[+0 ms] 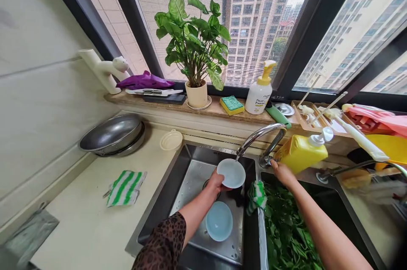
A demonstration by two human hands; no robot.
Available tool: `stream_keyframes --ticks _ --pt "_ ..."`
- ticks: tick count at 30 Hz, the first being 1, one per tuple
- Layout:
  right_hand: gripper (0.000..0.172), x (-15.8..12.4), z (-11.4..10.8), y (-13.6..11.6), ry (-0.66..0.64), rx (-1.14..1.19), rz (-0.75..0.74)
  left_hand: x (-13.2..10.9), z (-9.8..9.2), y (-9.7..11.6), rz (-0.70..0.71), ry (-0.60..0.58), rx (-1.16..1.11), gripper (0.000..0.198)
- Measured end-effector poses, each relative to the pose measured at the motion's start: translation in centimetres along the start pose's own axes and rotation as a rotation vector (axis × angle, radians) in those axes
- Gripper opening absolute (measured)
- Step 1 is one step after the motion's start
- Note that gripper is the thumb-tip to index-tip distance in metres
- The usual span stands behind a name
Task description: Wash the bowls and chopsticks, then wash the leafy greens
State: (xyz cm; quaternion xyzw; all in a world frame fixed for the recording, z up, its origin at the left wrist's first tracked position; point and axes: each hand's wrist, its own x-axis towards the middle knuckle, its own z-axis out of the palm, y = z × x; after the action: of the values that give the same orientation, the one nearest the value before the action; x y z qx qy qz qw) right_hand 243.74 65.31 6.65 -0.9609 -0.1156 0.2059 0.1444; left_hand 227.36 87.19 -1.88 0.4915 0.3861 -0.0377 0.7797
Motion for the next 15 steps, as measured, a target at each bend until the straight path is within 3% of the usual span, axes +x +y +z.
stream_keyframes --ticks 2,5,7,9,12,13,15 --pt "0.050 -1.9 -0.8 -1.0 0.043 -0.108 0.013 0.0 0.1 0.0 -0.019 0.034 0.005 0.078" --pt "0.038 -5.7 -1.0 -2.7 0.306 -0.240 -0.020 -0.2 0.0 0.0 -0.025 0.058 -0.004 0.072" --pt "0.040 -7.8 0.5 -3.7 0.361 -0.092 -0.099 -0.5 -0.2 0.0 -0.013 0.059 -0.018 0.066" --pt "0.045 -8.8 3.1 -4.5 0.127 0.238 -0.111 -0.7 -0.3 0.2 0.002 0.046 -0.030 0.059" --pt "0.045 -8.4 7.8 -5.8 -0.322 0.808 0.053 -0.9 -0.3 0.8 0.037 0.026 -0.042 0.046" --pt "0.037 -8.0 9.1 -6.2 -0.383 0.954 0.100 -1.0 -0.3 1.0 0.061 0.033 -0.048 0.041" --pt "0.027 -7.3 11.0 -7.3 -0.372 1.122 0.148 -1.3 0.1 0.8 0.118 0.076 -0.071 0.034"
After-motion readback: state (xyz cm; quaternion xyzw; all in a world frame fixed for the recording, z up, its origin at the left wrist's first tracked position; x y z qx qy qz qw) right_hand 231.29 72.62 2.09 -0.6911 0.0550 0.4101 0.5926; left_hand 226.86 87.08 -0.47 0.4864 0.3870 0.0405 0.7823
